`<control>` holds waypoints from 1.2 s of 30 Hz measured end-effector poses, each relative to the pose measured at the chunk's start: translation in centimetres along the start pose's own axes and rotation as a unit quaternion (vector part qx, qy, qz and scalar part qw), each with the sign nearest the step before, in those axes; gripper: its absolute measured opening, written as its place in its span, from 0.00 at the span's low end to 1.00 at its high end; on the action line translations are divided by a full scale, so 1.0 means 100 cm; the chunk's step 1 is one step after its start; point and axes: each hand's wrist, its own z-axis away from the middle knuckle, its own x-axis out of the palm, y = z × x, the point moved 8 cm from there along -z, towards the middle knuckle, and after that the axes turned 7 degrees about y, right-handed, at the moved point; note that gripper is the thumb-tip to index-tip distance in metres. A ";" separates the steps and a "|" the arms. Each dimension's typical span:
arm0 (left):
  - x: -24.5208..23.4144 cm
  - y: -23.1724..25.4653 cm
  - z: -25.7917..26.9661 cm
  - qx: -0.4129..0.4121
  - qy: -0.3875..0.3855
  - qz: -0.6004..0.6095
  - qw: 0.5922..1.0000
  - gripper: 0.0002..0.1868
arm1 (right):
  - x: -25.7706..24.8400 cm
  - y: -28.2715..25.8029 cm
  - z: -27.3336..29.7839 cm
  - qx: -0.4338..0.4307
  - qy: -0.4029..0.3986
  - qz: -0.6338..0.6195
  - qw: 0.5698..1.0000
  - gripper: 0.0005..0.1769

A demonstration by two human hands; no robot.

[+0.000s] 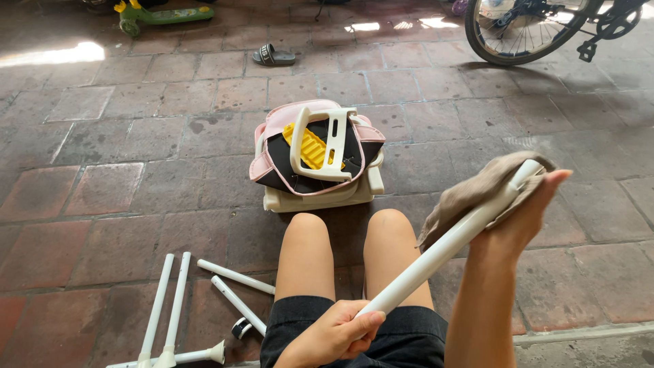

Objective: The person sits on a tiled floor and wipes several white plastic furniture components with a brown cloth. They clean a frame piece and multiple cylindrical legs one by one, placing each cleaned item into a pink and black bag.

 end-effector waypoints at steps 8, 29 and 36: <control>-0.019 -0.017 0.005 -0.044 -0.014 -0.018 0.999 0.22 | -0.023 -0.009 -0.025 0.047 -0.015 -0.100 0.994 0.27; -0.022 0.024 -0.033 0.102 0.065 0.009 0.993 0.21 | 0.054 0.029 0.047 0.162 -0.001 -0.101 0.982 0.24; -0.019 0.036 -0.059 0.156 0.103 0.028 0.982 0.19 | 0.041 0.103 0.092 0.277 0.008 -0.004 0.961 0.24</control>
